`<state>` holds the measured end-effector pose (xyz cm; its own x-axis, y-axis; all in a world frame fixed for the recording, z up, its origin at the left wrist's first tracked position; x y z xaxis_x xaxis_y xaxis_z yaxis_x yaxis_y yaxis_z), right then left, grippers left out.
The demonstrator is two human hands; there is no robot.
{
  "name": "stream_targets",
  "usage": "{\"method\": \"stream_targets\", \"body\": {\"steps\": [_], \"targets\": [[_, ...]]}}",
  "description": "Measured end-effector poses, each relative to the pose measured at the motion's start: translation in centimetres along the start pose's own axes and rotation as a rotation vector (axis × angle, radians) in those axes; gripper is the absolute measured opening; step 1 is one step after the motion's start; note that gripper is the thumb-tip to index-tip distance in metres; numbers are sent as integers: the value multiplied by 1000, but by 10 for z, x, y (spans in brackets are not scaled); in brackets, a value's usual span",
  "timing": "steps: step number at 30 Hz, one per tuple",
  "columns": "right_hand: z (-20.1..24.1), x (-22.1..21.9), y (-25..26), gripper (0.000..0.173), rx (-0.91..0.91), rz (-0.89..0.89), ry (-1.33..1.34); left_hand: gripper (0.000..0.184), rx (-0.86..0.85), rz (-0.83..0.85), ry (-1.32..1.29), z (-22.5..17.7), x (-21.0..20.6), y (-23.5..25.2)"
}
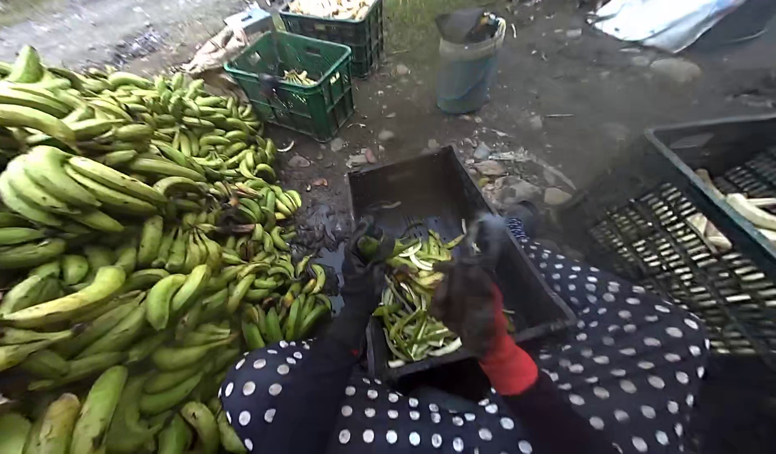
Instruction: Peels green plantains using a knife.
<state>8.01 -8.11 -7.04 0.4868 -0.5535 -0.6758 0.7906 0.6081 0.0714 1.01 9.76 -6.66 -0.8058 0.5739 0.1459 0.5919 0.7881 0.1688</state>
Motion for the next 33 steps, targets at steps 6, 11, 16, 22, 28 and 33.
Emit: {"method": "stream_targets", "body": {"steps": [6,11,16,22,28,33], "targets": [[-74,39,-7,46,-464,-61,-522,55,-91,103,136,8,-8,-6],[-90,45,-20,58,-700,-240,-144,55,11,99,51,12,-17,0],[-49,20,-10,61,-593,-260,-65,46,-155,103,-31,-16,-18,-1],[38,2,12,44,132,-66,132,41,-265,153,88,-7,-16,3],[-132,48,-46,49,-788,-162,-215,50,-232,164,-87,-16,-22,-7],[-94,41,-14,51,-587,-140,-186,47,146,13,-30,3,3,5]]}}
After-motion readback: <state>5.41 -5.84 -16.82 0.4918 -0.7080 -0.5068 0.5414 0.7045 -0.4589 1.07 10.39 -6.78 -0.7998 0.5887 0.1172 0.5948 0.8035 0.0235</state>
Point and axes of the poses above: each hand's wrist, its own y-axis towards the middle knuckle, its own x-axis out of the back of the hand, z = x × y, the point moved 8 cm from there along y, towards the middle knuckle, and after that the axes turned 15 degrees about y, right-handed, at the moved point
